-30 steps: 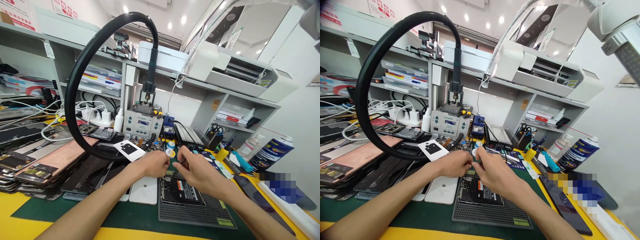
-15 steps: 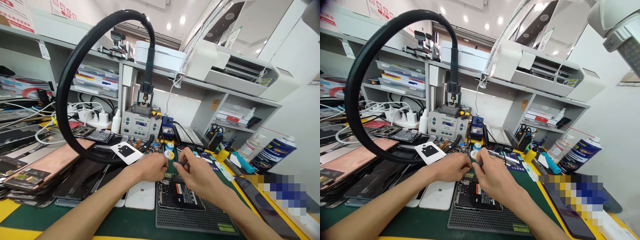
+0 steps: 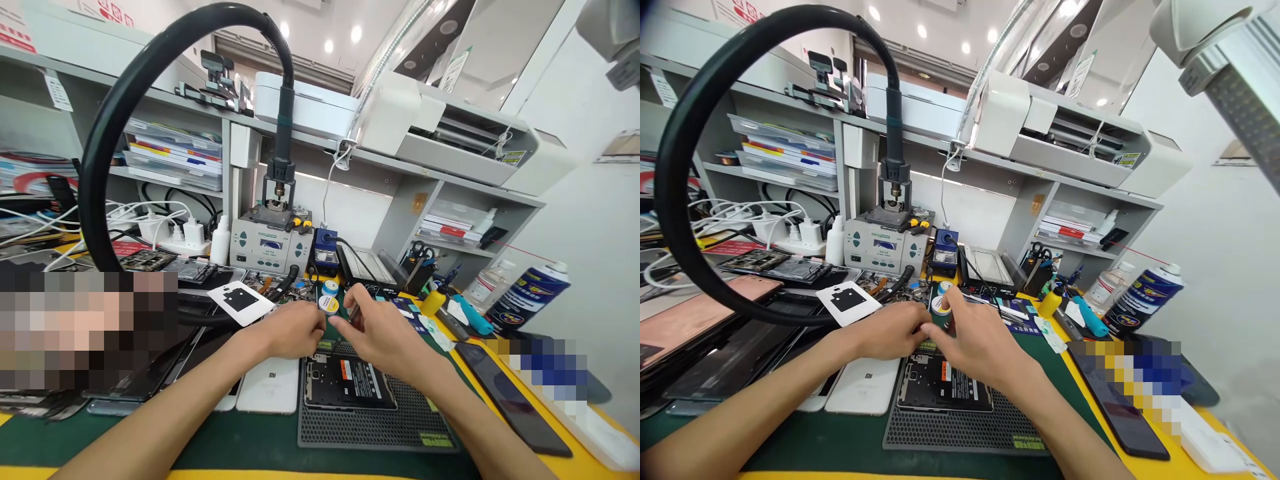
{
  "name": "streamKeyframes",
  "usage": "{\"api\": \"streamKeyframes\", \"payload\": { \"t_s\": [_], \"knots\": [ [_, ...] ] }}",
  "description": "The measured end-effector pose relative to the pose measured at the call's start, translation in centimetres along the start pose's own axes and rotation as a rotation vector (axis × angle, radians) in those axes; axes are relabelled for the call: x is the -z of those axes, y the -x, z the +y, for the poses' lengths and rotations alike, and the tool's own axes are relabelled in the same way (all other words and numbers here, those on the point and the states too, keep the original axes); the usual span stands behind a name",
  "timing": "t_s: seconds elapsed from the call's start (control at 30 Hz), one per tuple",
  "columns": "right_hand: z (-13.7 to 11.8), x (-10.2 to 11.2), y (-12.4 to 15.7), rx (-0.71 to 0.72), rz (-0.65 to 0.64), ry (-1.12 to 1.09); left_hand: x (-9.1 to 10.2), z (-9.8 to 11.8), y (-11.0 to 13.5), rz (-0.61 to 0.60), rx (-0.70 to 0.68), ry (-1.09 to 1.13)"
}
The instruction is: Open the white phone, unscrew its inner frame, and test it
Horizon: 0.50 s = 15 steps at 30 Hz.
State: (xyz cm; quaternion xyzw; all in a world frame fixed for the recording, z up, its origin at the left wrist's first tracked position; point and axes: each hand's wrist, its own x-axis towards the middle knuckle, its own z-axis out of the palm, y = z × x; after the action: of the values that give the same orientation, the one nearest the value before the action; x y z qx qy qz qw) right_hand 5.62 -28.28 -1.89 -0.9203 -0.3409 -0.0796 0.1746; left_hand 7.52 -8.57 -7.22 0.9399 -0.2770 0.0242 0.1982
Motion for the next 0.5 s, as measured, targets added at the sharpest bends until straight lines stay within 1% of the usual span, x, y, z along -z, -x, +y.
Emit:
{"api": "streamKeyframes", "payload": {
  "t_s": [0.07,0.17,0.2,0.3,0.33,0.43,0.5],
  "knots": [
    [0.12,0.23,-0.17,0.001,-0.024,-0.041,-0.05,-0.02,0.00,0.000,0.000,0.007],
    [0.27,0.56,-0.23,0.063,-0.113,-0.131,-0.08,-0.05,0.04,-0.004,-0.004,0.020],
    [0.32,0.59,-0.22,0.061,-0.113,-0.121,-0.07,-0.05,0.05,-0.004,-0.003,0.022],
    [0.49,0.43,-0.15,-0.014,-0.023,-0.026,-0.05,-0.03,0.09,-0.002,-0.002,0.023],
    [0.54,0.37,-0.08,-0.027,-0.010,-0.019,-0.05,-0.03,0.10,-0.001,-0.005,0.023],
    [0.61,0.39,0.26,0.024,-0.074,-0.089,-0.17,-0.11,0.12,0.004,-0.013,0.022],
    [0.62,0.43,0.45,0.039,-0.083,-0.087,-0.31,-0.22,0.12,0.009,-0.012,0.020]
  ]
}}
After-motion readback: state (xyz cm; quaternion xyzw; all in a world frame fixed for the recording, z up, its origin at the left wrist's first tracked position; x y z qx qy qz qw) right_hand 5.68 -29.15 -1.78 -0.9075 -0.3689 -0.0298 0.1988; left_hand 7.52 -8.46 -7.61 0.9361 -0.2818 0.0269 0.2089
